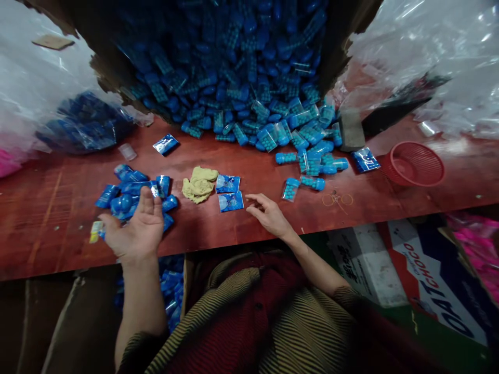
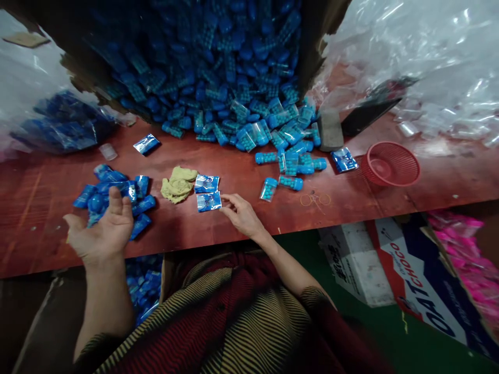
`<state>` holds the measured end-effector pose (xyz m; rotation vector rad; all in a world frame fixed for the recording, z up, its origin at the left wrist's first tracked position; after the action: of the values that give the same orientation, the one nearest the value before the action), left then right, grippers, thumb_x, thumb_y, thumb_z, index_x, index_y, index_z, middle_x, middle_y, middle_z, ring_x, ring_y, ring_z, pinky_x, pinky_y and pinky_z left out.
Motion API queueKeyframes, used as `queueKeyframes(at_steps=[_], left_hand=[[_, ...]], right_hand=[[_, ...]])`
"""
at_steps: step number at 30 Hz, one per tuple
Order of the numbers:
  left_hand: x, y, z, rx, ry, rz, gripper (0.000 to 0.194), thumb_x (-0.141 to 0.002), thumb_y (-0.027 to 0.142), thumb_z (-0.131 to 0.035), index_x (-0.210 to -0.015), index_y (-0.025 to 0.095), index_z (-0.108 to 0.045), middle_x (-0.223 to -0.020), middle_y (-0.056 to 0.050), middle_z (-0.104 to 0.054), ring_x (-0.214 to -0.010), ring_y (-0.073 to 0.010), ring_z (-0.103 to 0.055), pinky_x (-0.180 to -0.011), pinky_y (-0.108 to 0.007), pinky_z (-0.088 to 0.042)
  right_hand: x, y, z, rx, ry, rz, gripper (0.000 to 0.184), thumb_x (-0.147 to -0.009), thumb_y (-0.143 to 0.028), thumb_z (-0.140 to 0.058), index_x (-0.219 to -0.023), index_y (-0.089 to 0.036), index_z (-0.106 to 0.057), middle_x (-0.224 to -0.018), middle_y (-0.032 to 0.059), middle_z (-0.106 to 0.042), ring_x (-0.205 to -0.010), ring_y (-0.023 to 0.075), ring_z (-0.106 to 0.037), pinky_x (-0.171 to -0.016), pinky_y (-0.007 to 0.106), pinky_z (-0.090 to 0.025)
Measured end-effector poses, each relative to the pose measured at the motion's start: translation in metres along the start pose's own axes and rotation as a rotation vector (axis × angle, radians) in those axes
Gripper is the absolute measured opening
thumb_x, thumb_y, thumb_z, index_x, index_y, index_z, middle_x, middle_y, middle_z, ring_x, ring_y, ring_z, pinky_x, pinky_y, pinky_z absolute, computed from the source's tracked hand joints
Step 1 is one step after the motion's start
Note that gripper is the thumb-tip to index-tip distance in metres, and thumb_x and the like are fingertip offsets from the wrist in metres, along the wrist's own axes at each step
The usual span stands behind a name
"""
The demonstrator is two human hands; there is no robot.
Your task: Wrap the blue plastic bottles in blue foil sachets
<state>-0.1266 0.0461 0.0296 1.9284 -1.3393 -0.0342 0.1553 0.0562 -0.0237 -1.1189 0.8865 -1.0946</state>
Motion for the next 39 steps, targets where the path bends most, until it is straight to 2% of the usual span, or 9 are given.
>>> queueKeyframes(at_steps=[2, 7, 10, 15, 18, 21, 24, 28, 39], left_hand=[[0.005, -0.014, -0.002, -0.063, 0.013, 0.106, 0.058, -0.087, 0.058, -0.034, -0.109, 0.008, -0.052, -0.092, -0.013, -0.071, -0.089, -0.0194, -0.067, -0.077, -0.032, -0.055], [0.039, -0.100, -0.005, -0.386, -0.029, 0.464, 0.016, -0.086, 0.025, -0.049, -0.093, 0.014, -0.057, -0.070, -0.004, -0.070, -0.067, -0.0173, -0.069, -0.067, -0.031, -0.055], [0.046, -0.124, 0.001, -0.529, -0.096, 0.405, 0.023, -0.076, 0.027, -0.064, -0.094, 0.014, -0.057, -0.068, -0.003, -0.069, -0.060, -0.0154, -0.067, -0.060, -0.025, -0.051], [0.035, -0.118, 0.011, -0.680, -0.125, 0.189, 0.035, -0.070, 0.037, -0.068, -0.093, 0.014, -0.058, -0.073, -0.004, -0.068, -0.064, -0.0152, -0.066, -0.061, -0.025, -0.050], [0.015, -0.096, 0.002, -0.939, -0.137, -0.239, 0.033, -0.076, 0.036, -0.061, -0.103, 0.017, -0.060, -0.101, -0.009, -0.067, -0.096, -0.0187, -0.064, -0.085, -0.031, -0.048], [-0.013, -0.083, -0.014, -1.240, -0.178, -0.605, 0.042, -0.084, 0.035, -0.051, -0.122, 0.018, -0.053, -0.135, -0.012, -0.051, -0.129, -0.0224, -0.041, -0.108, -0.038, -0.030], [-0.045, -0.090, -0.019, -1.429, -0.136, -0.603, 0.048, -0.090, 0.037, -0.036, -0.131, 0.013, -0.046, -0.140, -0.017, -0.045, -0.134, -0.0259, -0.035, -0.111, -0.046, -0.022], [-0.057, -0.107, -0.021, -1.670, -0.131, -0.582, 0.052, -0.090, 0.040, -0.035, -0.133, 0.013, -0.047, -0.144, -0.017, -0.041, -0.139, -0.0331, -0.022, -0.110, -0.056, -0.012], [-0.036, -0.114, -0.023, -1.784, -0.172, -0.591, 0.056, -0.090, 0.043, -0.033, -0.130, 0.008, -0.051, -0.145, -0.023, -0.036, -0.139, -0.0383, -0.018, -0.108, -0.060, -0.016]], right_hand=[[-0.012, -0.008, -0.002, 0.162, 0.000, 0.068, 0.029, -0.085, -0.023, -0.056, -0.112, -0.017, -0.060, -0.099, 0.0068, -0.060, -0.088, 0.0164, -0.058, -0.084, 0.034, -0.048], [-0.039, -0.026, -0.016, 0.556, -0.054, 0.140, 0.038, -0.086, -0.027, -0.056, -0.123, -0.018, -0.053, -0.118, 0.0109, -0.055, -0.107, 0.0229, -0.051, -0.093, 0.038, -0.043], [-0.038, -0.024, -0.025, 0.804, -0.160, 0.113, 0.042, -0.085, -0.029, -0.058, -0.126, -0.017, -0.052, -0.121, 0.0140, -0.054, -0.104, 0.0281, -0.050, -0.087, 0.043, -0.044], [-0.028, -0.016, -0.029, 0.937, -0.177, 0.054, 0.040, -0.086, -0.032, -0.057, -0.124, -0.020, -0.055, -0.122, 0.0156, -0.054, -0.104, 0.0310, -0.049, -0.085, 0.046, -0.043], [-0.043, -0.022, -0.036, 0.891, -0.130, 0.113, 0.048, -0.087, -0.035, -0.055, -0.132, -0.020, -0.048, -0.132, 0.0161, -0.049, -0.117, 0.0326, -0.043, -0.094, 0.048, -0.039], [-0.074, -0.029, -0.059, 0.892, -0.200, 0.233, 0.060, -0.087, -0.039, -0.054, -0.140, -0.019, -0.037, -0.147, 0.0155, -0.034, -0.135, 0.0376, -0.024, -0.106, 0.058, -0.023], [-0.106, -0.023, -0.089, 0.903, -0.373, 0.255, 0.061, -0.089, -0.036, -0.050, -0.144, -0.019, -0.030, -0.153, 0.0133, -0.024, -0.140, 0.0385, -0.013, -0.107, 0.063, -0.013], [-0.128, -0.015, -0.107, 0.872, -0.491, 0.283, 0.049, -0.095, -0.028, -0.035, -0.143, -0.019, -0.032, -0.155, 0.0091, -0.020, -0.143, 0.0284, -0.010, -0.113, 0.054, -0.010], [-0.079, 0.002, -0.055, 0.971, -0.362, 0.303, 0.062, -0.091, -0.046, -0.043, -0.142, -0.011, -0.034, -0.150, 0.0180, -0.029, -0.140, 0.0365, -0.019, -0.107, 0.065, -0.016]])
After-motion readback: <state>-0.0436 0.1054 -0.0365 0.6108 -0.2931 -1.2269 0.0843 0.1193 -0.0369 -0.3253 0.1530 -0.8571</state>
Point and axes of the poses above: each hand's wrist, its own x-axis away from the middle knuckle, its own z-axis out of the back of the hand, y = z × x, the point moved 4 cm from there along -x, towards the middle knuckle
